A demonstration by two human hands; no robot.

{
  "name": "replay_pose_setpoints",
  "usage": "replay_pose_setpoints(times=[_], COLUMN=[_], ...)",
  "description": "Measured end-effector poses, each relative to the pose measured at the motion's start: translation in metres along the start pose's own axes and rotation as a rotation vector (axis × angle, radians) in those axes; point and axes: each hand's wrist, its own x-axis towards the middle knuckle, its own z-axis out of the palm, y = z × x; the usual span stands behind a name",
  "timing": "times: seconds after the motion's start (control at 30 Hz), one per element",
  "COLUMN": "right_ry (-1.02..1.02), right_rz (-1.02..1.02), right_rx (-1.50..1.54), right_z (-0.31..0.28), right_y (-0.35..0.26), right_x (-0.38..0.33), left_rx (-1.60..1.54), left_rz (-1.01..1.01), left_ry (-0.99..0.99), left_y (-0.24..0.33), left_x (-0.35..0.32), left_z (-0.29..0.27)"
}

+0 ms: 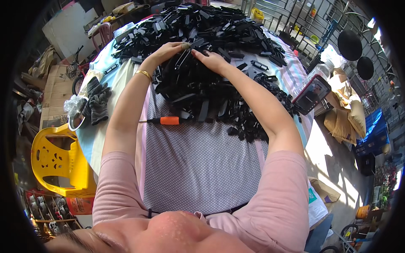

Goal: Assembling small black plastic hardware components by applying adhesive foam pads to them.

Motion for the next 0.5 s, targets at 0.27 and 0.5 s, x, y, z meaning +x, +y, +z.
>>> replay_pose_setpoints(times=[0.27,0.5], right_ry=[-0.147,-0.220], right_rz=[-0.046,-0.015], right_rx=[-0.217,-0.575], right_z=[0.013,0.000], right_y=[-0.024,-0.055], right_x=[-0.043,-0.068], left_rx=[0.091,0.079], left_rz=[0.116,-0.160], left_ry=[-0.023,-0.030], left_y=[-0.001,0.050], left_x=[-0.077,-0.132], left_z=[-0.006,-0.003])
